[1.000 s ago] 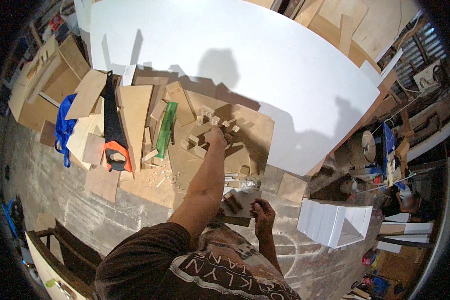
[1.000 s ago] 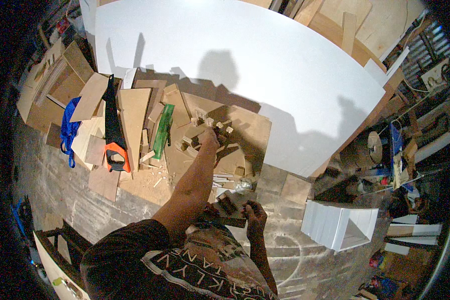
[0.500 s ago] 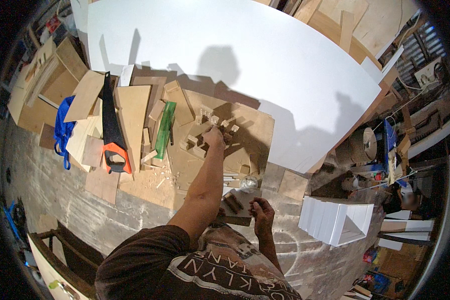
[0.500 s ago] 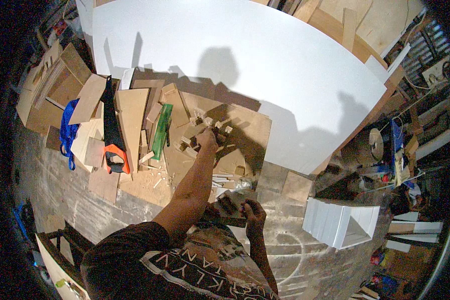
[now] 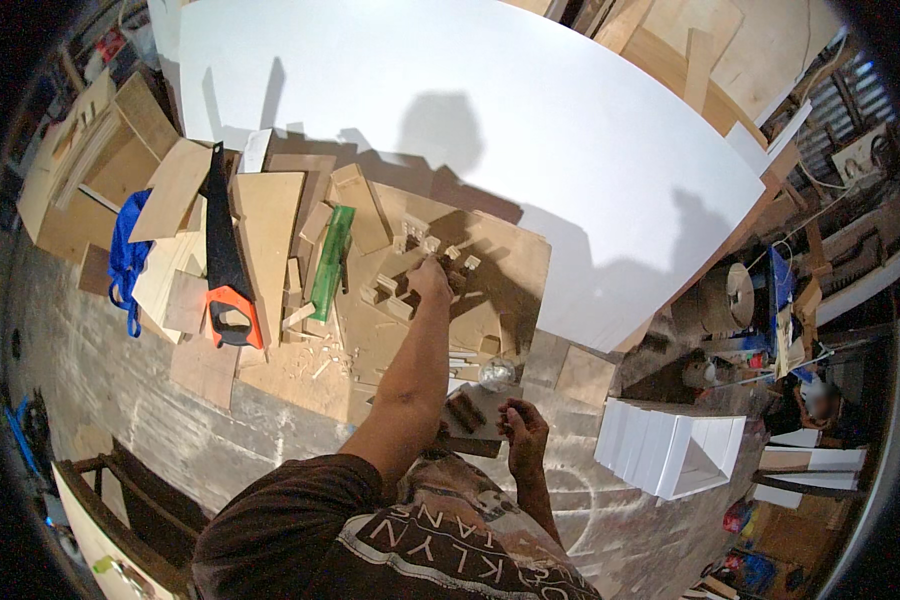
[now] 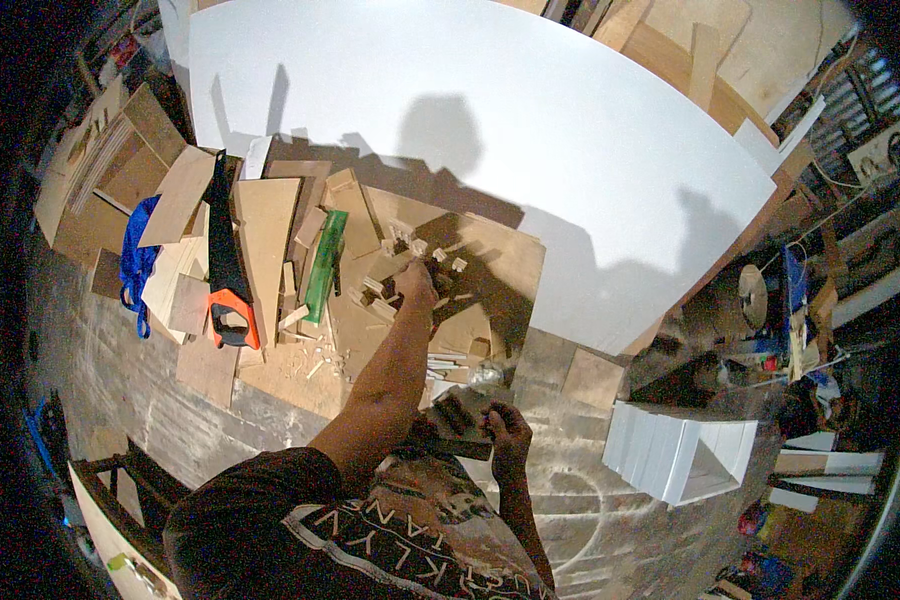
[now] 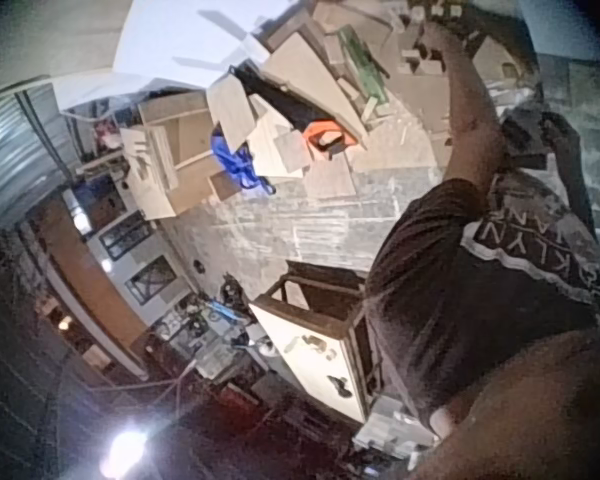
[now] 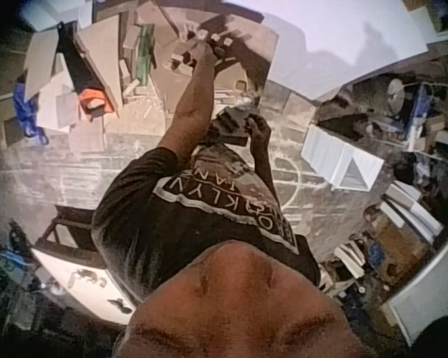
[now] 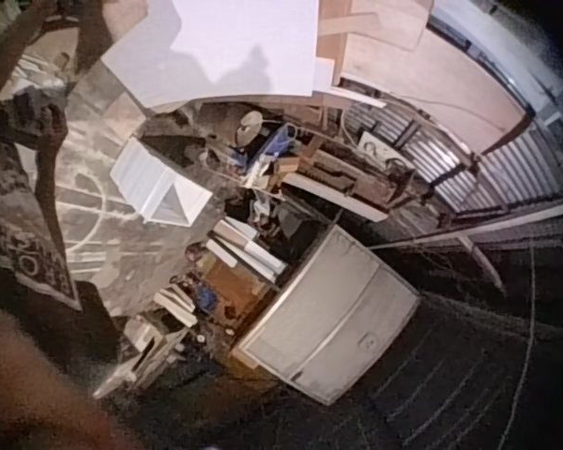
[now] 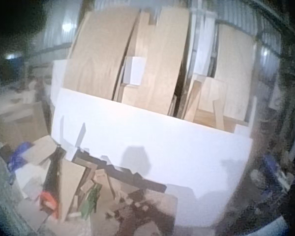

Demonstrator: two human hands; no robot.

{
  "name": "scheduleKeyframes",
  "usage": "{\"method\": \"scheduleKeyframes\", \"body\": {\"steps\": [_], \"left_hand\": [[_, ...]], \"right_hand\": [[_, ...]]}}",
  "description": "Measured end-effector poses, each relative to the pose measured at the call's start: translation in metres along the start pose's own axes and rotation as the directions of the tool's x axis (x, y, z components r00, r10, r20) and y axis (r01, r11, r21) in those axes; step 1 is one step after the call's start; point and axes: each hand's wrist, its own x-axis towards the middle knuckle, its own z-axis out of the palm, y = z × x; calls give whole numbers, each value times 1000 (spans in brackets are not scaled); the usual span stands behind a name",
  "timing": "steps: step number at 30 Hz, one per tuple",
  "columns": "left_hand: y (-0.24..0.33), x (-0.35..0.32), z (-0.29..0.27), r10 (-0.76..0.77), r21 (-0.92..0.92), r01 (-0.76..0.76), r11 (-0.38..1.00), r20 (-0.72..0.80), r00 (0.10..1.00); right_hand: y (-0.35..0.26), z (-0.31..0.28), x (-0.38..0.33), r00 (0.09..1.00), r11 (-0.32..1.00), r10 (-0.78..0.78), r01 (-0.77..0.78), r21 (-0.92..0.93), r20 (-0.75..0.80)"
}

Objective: The person assembles a small structure using wooden blocks and sticks, applying glue to join the pieces together on a workspace.

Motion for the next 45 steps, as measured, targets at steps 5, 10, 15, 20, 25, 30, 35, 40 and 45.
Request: {"method": "scheduleKeyframes", "body": {"steps": [5, 10, 15, 20, 25, 30, 35, 40, 45], "left_hand": [[-3, -6, 4, 16, -7, -16, 1000, -45, 999], [1, -15, 4, 48, -5, -49, 999, -41, 998], [-9, 11, 1, 170, 109, -157, 982, -115, 979], [-19, 52, -7, 176, -11, -177, 984, -50, 983], [-15, -10, 12, 63, -32, -63, 998, 5, 998], [4, 3, -4, 94, 0, -94, 996, -93, 991], [5, -20, -2, 106, -66, -111, 992, -73, 992], [7, -27, -7, 202, -119, -198, 973, 25, 979], [23, -23, -23, 388, -220, -358, 907, 106, 916]], "right_hand": [[4, -4, 2, 1000, 1000, -5, 5, 2, 3], [5, -4, 1, 1000, 1000, -4, 4, -30, 1], [5, -1, 3, 999, 999, -11, 12, -43, 33], [0, 8, 2, 999, 999, -9, 12, -51, 52], [3, -7, 0, 1000, 999, -10, 9, -47, -29], [2, 6, 2, 999, 999, 6, -4, -46, 39], [6, 4, 3, 1000, 999, 2, -2, -35, 20], [0, 7, 4, 994, 997, -26, 35, -75, 109], [7, 11, 8, 973, 994, -98, 105, -23, 211]]}}
